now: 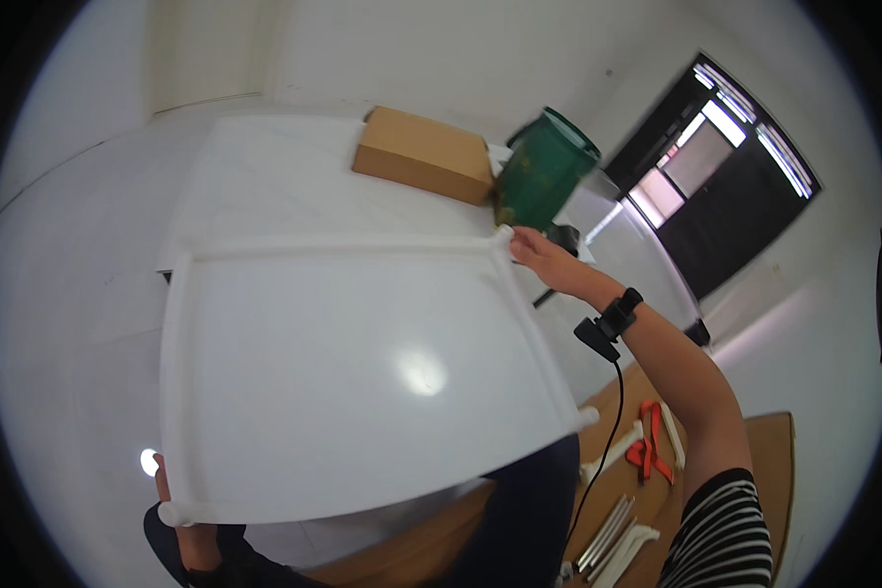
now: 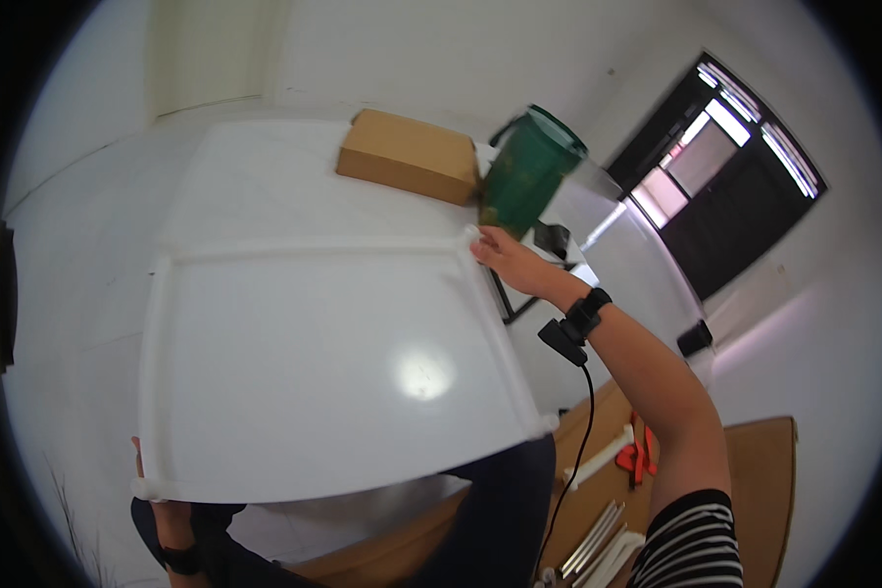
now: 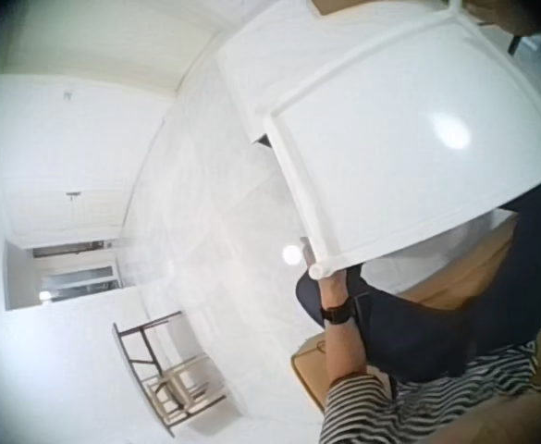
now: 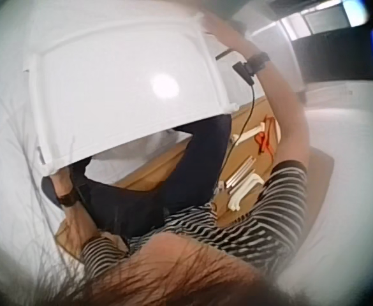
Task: Assembling a white plastic utility cart with metal supports while sitting on a couch.
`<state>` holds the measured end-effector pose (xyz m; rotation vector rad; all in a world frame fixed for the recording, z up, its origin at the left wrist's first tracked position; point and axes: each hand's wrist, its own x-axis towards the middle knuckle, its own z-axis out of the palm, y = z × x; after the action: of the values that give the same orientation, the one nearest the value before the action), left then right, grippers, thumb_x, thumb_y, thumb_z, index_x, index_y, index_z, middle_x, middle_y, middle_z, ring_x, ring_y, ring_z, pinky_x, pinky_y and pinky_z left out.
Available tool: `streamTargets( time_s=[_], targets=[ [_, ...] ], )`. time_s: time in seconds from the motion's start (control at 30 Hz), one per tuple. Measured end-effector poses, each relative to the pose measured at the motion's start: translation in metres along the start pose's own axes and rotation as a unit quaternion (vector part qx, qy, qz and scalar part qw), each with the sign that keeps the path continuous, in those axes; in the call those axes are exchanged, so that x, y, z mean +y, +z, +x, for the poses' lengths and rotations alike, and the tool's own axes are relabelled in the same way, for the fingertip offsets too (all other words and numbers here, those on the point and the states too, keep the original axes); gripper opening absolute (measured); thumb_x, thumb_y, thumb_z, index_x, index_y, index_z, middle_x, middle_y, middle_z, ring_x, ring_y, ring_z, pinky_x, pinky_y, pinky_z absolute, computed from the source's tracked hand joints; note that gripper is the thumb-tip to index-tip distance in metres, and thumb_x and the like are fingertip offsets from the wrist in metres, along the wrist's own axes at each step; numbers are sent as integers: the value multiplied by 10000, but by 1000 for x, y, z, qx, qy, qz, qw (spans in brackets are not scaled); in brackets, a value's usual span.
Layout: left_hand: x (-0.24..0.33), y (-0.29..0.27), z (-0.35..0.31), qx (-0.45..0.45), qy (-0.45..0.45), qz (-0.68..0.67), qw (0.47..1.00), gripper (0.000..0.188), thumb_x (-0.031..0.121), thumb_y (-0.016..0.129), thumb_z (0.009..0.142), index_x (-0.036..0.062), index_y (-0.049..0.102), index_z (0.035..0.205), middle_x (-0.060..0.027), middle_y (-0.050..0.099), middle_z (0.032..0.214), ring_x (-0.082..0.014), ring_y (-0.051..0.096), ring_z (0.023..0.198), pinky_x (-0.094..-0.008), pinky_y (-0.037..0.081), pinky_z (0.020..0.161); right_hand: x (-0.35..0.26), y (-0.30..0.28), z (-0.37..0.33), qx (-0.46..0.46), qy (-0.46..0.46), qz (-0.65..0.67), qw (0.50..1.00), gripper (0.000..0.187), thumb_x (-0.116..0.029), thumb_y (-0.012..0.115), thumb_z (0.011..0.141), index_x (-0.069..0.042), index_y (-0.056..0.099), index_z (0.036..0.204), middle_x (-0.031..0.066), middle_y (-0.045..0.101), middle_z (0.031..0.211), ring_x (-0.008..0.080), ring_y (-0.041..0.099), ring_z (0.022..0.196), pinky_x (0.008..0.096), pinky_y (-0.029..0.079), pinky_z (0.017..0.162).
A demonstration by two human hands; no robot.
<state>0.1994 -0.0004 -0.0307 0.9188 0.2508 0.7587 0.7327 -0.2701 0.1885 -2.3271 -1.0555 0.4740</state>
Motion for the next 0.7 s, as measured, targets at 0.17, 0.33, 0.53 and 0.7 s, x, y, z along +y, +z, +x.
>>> streamTargets(
  time_s=[0.17,0.33,0.53,0.7],
  targets=[
    [4,-15,-4,97,56,26,993,506,357,441,974,2,405,1333,-147,528,1252,-260,558,1093,-384,453,960,49,-7,-131,-57,111,23,992,448,-335,493,959,18,507,1234,115,587,1140,185,551,1051,309,425,930],
    [-2,-29,-12,127,179,420,880,681,187,605,890,1,229,1427,-162,407,1371,-254,490,1180,-387,395,1018,168,7,-311,-35,329,50,942,382,-378,545,916,-9,614,986,34,609,832,121,561,746,274,473,681],
    [-5,-13,11,99,329,593,728,521,263,412,949,89,315,1431,-18,537,830,-82,433,524,-200,349,445,285,65,-551,31,588,41,807,323,-301,576,872,13,631,818,86,651,706,178,627,589,298,514,519],
    [5,-103,17,173,117,214,954,492,245,415,943,78,365,1403,4,487,674,-68,367,458,-191,306,417,268,126,-602,52,625,106,772,308,-272,595,846,31,638,808,87,639,672,178,619,556,284,507,490]
  ],
)
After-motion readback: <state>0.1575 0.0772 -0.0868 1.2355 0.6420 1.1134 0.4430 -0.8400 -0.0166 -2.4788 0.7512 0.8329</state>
